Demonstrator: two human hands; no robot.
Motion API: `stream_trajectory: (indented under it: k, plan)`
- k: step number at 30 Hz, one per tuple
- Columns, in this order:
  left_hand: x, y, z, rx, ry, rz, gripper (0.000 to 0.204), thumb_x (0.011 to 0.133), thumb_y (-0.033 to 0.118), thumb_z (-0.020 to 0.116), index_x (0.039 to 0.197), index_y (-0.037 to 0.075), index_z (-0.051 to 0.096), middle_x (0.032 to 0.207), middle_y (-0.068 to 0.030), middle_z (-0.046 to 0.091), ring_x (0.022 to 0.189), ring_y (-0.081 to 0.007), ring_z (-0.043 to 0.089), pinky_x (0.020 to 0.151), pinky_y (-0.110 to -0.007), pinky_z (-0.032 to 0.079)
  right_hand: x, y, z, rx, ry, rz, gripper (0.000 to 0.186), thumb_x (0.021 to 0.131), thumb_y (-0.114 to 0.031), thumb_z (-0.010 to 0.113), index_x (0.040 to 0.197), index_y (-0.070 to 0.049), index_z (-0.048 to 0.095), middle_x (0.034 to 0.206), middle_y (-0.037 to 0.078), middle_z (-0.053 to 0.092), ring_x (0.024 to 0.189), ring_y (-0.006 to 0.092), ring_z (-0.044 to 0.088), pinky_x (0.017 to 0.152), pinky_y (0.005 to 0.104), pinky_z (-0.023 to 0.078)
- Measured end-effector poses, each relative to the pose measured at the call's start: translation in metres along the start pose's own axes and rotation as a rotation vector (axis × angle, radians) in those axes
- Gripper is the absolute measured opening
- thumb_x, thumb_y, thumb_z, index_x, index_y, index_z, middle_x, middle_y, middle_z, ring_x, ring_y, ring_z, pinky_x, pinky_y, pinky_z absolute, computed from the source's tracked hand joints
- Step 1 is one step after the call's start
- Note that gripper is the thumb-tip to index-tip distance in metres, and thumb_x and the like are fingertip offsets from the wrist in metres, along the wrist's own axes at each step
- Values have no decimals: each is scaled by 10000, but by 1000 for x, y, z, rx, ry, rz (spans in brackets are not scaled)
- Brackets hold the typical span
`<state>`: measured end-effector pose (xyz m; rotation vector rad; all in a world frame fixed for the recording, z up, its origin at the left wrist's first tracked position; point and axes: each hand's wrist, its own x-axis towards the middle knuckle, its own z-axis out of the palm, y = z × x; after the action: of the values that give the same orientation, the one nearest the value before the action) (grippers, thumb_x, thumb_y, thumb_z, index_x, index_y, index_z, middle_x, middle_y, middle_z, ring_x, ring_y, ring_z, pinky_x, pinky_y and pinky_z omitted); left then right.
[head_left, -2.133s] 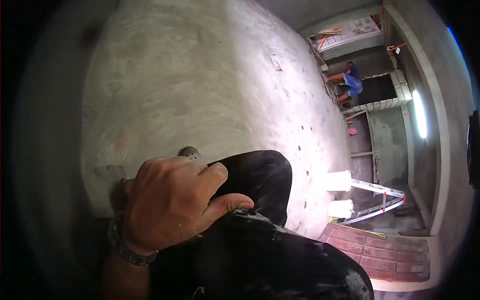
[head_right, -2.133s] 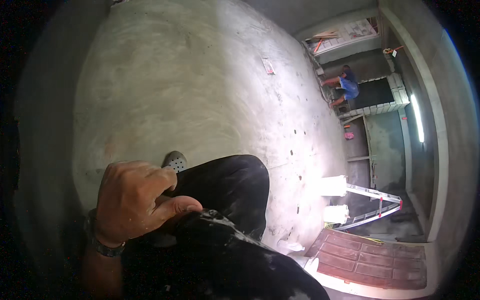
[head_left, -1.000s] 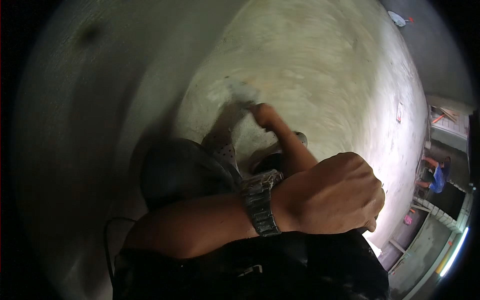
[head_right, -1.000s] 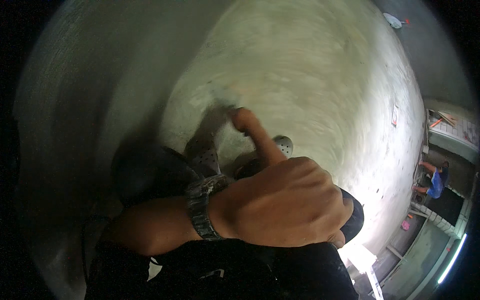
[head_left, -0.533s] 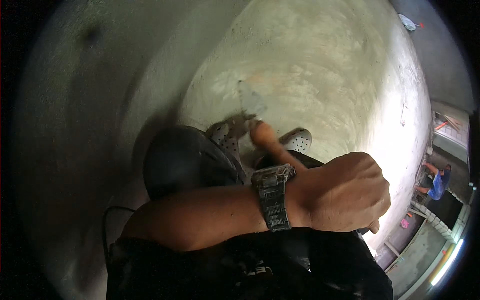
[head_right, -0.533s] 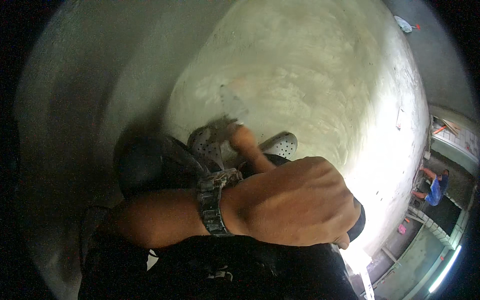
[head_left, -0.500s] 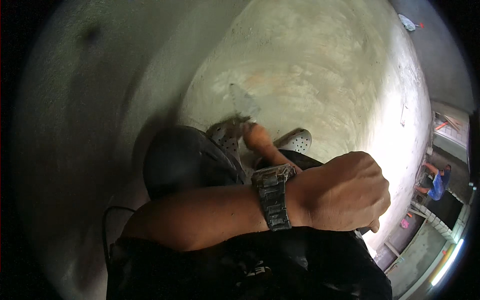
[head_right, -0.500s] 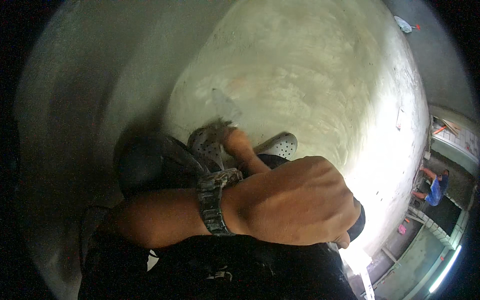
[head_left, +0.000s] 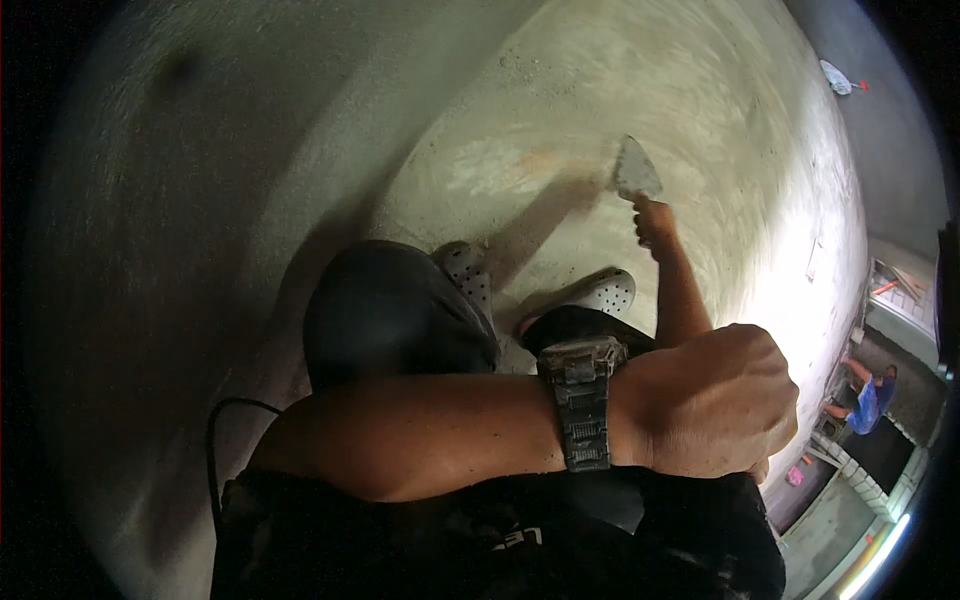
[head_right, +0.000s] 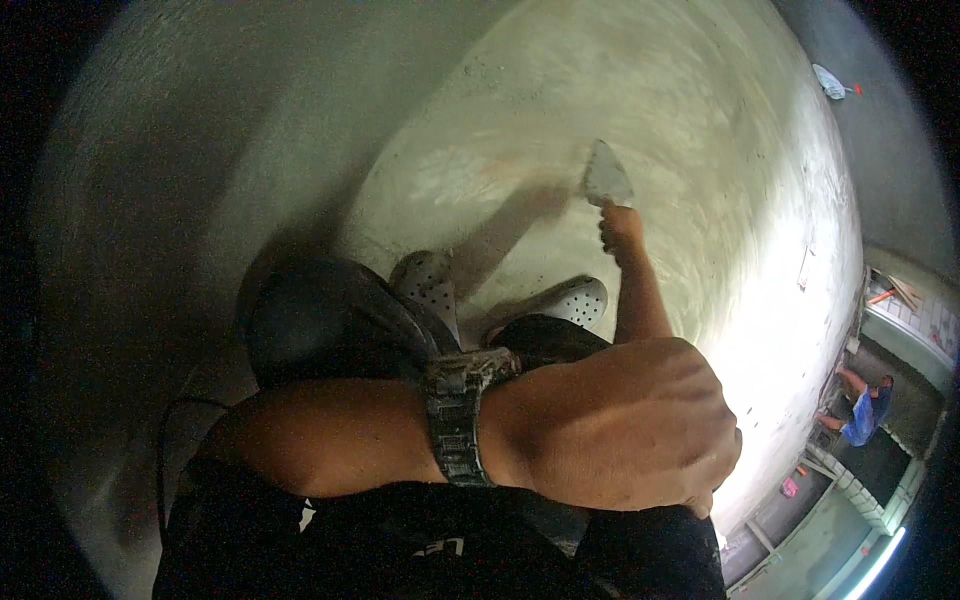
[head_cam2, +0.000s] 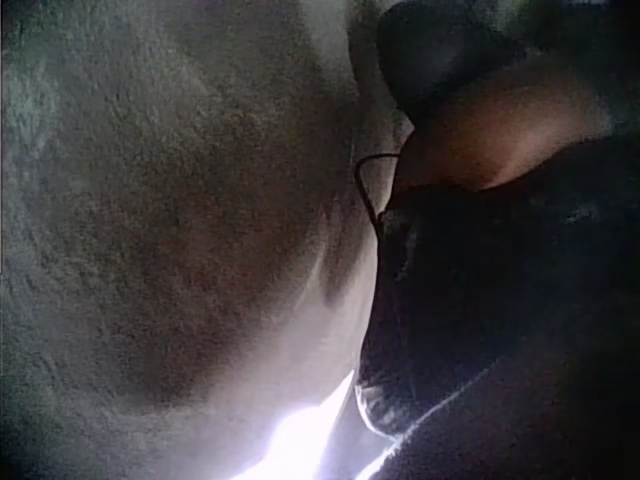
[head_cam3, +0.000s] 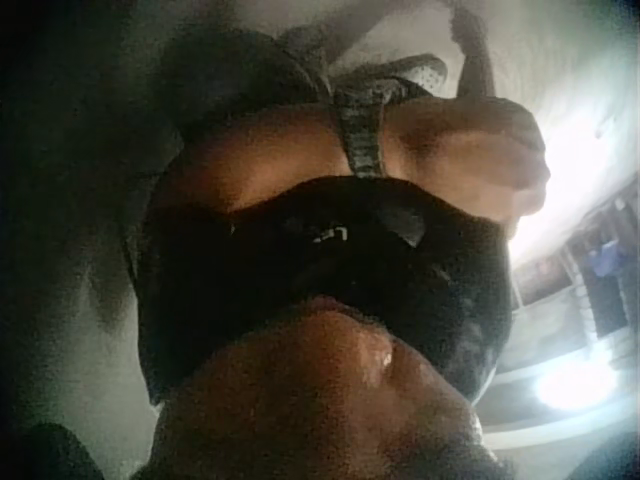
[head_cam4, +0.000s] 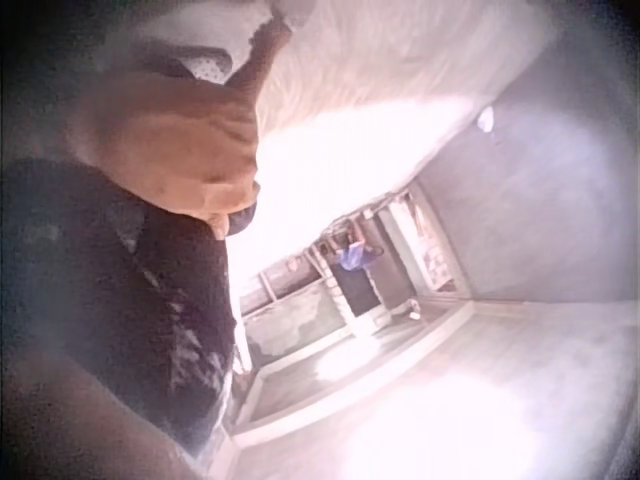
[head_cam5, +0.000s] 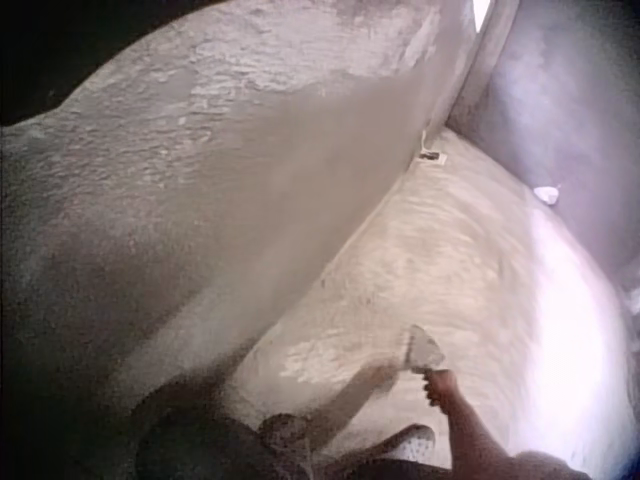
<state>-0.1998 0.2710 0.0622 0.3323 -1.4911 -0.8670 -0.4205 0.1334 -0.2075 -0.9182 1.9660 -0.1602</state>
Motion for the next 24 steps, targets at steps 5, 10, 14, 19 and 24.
stream_trajectory:
  k: [5,10,14,19,24]
  plan:
    - [10,7,-16,97,-129,-41,154,874,218,538,819,73,535,729,-41,514,724,-212,534,716,-351,422,28,-9,-22,118,5,109,291,922,-379,497,773,-131,526,561,-16,405,404,108,341,362,286,248]
    - [12,0,-14,124,-169,-40,200,849,244,562,809,51,529,730,-61,532,715,-214,546,689,-345,427,90,-13,-14,-52,-113,-70,277,911,-326,535,782,-81,553,611,47,532,472,196,521,407,386,389]
    - [14,-5,-19,158,-289,-80,189,841,234,566,817,49,532,742,-75,546,746,-222,568,708,-363,449,85,-12,32,-491,-28,-291,302,950,-271,481,905,-3,613,728,166,640,598,283,642,522,407,526]
    - [12,-13,-7,52,-147,-38,187,861,235,569,844,51,544,769,-78,568,794,-220,588,729,-365,474,-7,-50,110,-784,-171,-473,375,970,-261,417,1016,62,600,873,246,670,768,356,691,644,429,583]
    - [5,-12,3,-36,-258,-195,188,880,243,569,870,56,558,789,-82,584,811,-206,593,751,-353,479,-109,-65,192,-797,-270,-551,466,987,-340,367,1082,48,606,1071,292,636,1061,422,612,945,474,479]
